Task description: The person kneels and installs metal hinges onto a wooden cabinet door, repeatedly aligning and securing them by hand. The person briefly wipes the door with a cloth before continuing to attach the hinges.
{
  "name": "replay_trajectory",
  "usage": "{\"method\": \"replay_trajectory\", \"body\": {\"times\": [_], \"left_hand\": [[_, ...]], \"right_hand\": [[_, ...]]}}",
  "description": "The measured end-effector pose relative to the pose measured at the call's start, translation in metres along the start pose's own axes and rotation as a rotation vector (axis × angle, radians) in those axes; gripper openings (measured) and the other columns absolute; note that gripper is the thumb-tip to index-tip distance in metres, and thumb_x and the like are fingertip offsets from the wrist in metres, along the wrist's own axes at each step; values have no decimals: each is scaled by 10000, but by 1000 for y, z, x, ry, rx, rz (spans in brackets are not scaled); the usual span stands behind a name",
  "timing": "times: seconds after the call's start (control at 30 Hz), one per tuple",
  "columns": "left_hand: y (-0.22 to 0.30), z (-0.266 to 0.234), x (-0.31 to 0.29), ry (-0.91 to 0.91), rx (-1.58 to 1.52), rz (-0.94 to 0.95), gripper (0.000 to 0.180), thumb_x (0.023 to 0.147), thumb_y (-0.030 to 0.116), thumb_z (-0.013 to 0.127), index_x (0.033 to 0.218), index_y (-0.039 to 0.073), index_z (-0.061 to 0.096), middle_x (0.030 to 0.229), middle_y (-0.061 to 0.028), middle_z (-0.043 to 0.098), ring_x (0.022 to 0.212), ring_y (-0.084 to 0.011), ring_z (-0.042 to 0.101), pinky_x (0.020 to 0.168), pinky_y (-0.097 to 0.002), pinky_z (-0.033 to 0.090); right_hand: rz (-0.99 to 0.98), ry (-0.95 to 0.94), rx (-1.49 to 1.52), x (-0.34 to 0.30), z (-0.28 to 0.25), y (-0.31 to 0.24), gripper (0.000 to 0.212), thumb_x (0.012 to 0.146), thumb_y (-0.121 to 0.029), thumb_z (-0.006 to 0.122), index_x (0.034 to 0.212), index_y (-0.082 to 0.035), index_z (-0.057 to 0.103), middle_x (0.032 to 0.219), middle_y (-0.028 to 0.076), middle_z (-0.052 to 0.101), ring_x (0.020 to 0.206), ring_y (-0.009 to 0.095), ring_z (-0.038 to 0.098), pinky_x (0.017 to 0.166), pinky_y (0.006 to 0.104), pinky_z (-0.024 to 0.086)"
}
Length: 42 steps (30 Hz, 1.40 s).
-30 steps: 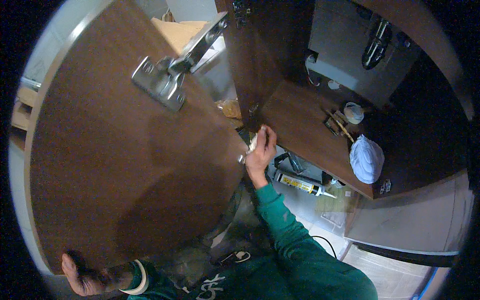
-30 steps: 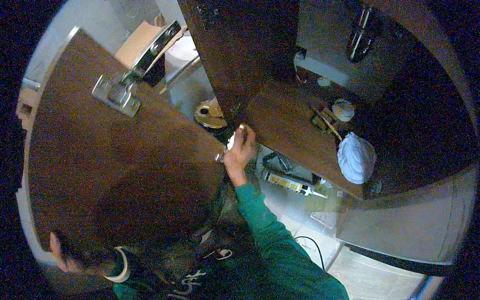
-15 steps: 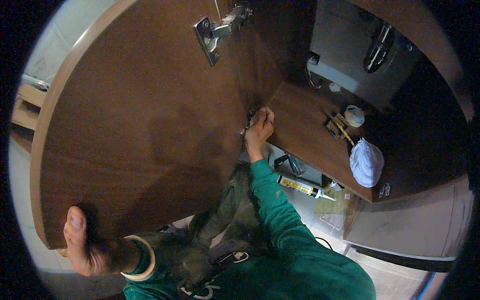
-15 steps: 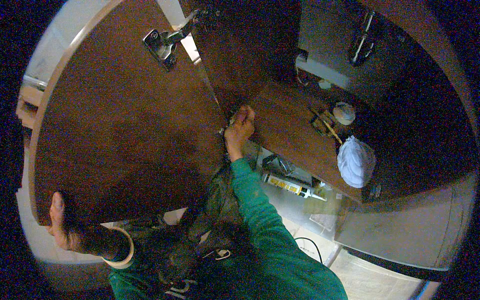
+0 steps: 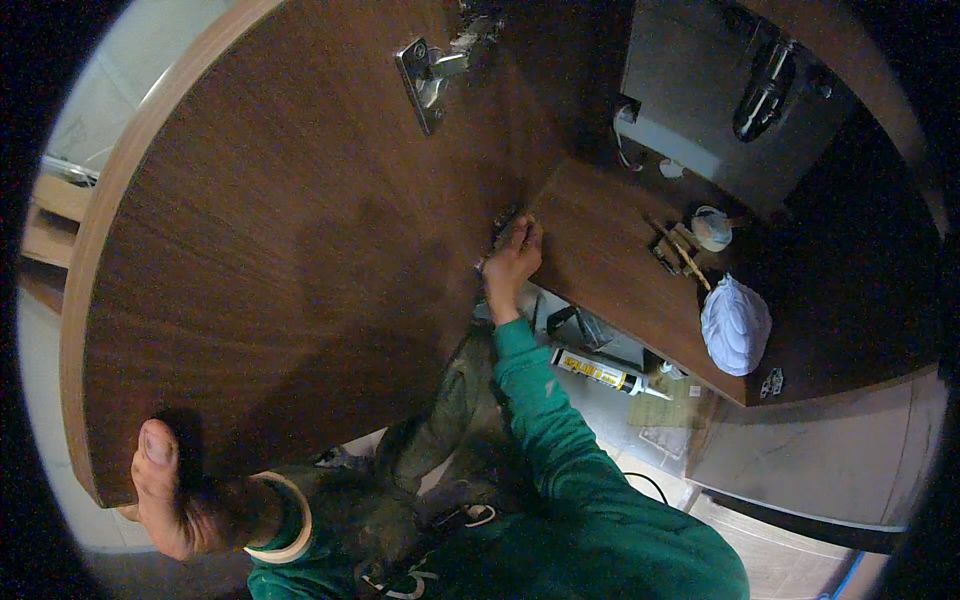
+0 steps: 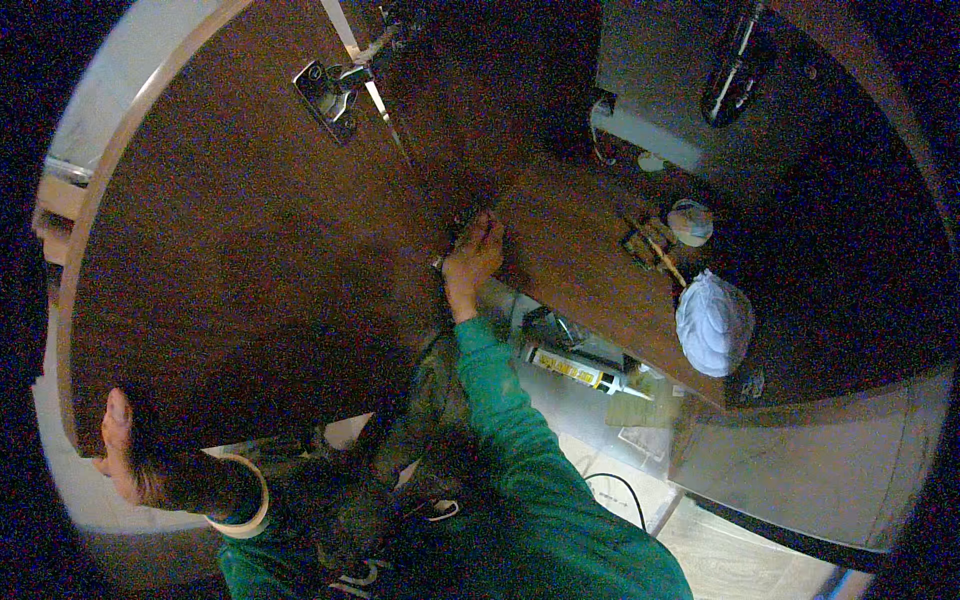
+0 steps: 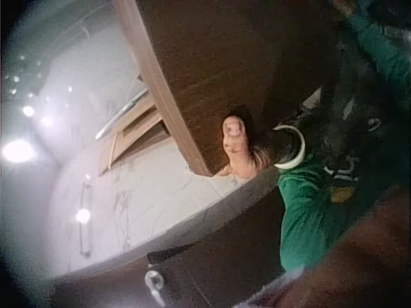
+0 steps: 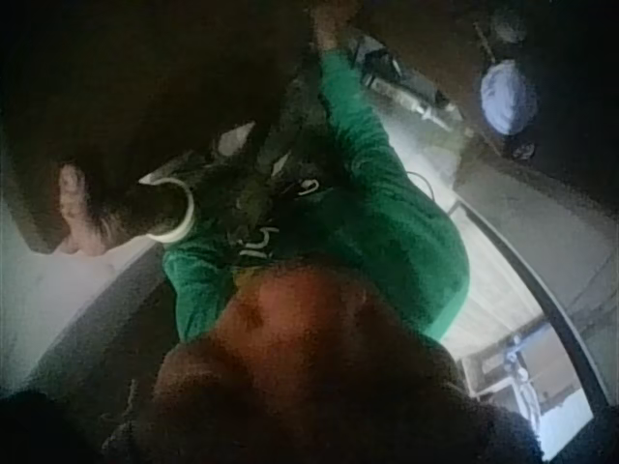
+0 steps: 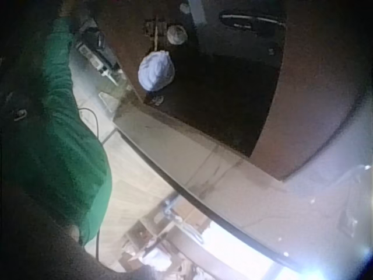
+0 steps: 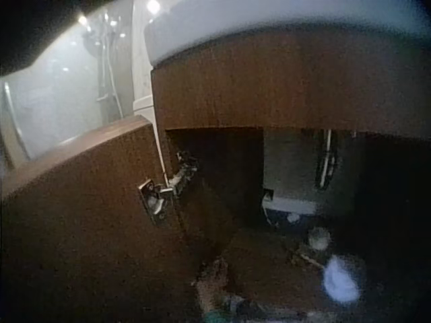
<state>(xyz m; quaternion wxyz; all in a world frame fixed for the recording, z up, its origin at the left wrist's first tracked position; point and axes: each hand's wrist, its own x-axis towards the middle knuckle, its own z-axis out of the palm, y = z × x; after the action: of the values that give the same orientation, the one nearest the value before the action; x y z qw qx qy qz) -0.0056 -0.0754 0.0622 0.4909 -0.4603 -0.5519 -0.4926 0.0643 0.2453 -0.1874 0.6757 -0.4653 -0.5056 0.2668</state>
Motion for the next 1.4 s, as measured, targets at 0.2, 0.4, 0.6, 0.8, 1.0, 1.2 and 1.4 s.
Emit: {"method": "replay_trajectory", "body": {"times": [0.2, 0.4, 0.6, 0.8, 1.0, 1.2, 1.4], "left_hand": [[-3, -5, 5, -9, 35, -44, 217, 807, 120, 604, 934, -33, 692, 915, -180, 678, 851, -255, 635, 826, -373, 500], [11, 9, 1, 74, 55, -34, 182, 795, 101, 618, 897, -25, 702, 925, -195, 672, 858, -275, 634, 827, -390, 502], [11, 10, 3, 25, 37, 78, 174, 817, 84, 601, 923, -11, 700, 970, -229, 654, 905, -322, 623, 841, -432, 502], [10, -19, 2, -215, 45, 83, 213, 846, 85, 574, 1011, -5, 674, 1054, -242, 629, 932, -316, 622, 877, -426, 493], [10, -34, -4, -336, 50, 101, 214, 848, 81, 579, 1020, -9, 670, 1057, -233, 629, 926, -303, 623, 870, -417, 496], [8, -43, -6, -367, 59, 88, 216, 849, 77, 584, 1028, -13, 665, 1060, -223, 630, 921, -290, 625, 862, -408, 499], [4, -38, -10, -346, 56, 64, 218, 851, 73, 589, 1036, -17, 661, 1063, -214, 631, 915, -277, 627, 855, -398, 502]], "right_hand": [[142, 65, 10, -2, 10, 11, 313, 956, -270, 454, 1018, 13, 572, 873, 157, 630, 773, 282, 579, 716, 372, 447], [112, 111, 60, -5, 14, 13, 282, 946, -258, 480, 1014, -2, 575, 840, 153, 626, 745, 277, 579, 703, 368, 449], [150, 114, 38, -5, 11, 3, 278, 944, -238, 470, 1013, 11, 573, 875, 177, 629, 788, 301, 585, 728, 387, 448], [77, 157, -33, -4, 11, 2, 290, 937, -238, 471, 1008, 25, 571, 912, 200, 624, 833, 325, 583, 756, 405, 442], [151, 102, 79, -1, 13, 10, 289, 925, -241, 476, 986, 25, 571, 900, 199, 630, 827, 348, 585, 756, 401, 439], [98, 120, 71, 2, 9, 5, 270, 919, -229, 486, 948, 23, 580, 887, 194, 631, 818, 346, 586, 752, 403, 438], [82, 118, 114, 4, 9, 0, 222, 913, -176, 489, 942, 21, 587, 876, 174, 630, 808, 322, 586, 751, 396, 438]]}}
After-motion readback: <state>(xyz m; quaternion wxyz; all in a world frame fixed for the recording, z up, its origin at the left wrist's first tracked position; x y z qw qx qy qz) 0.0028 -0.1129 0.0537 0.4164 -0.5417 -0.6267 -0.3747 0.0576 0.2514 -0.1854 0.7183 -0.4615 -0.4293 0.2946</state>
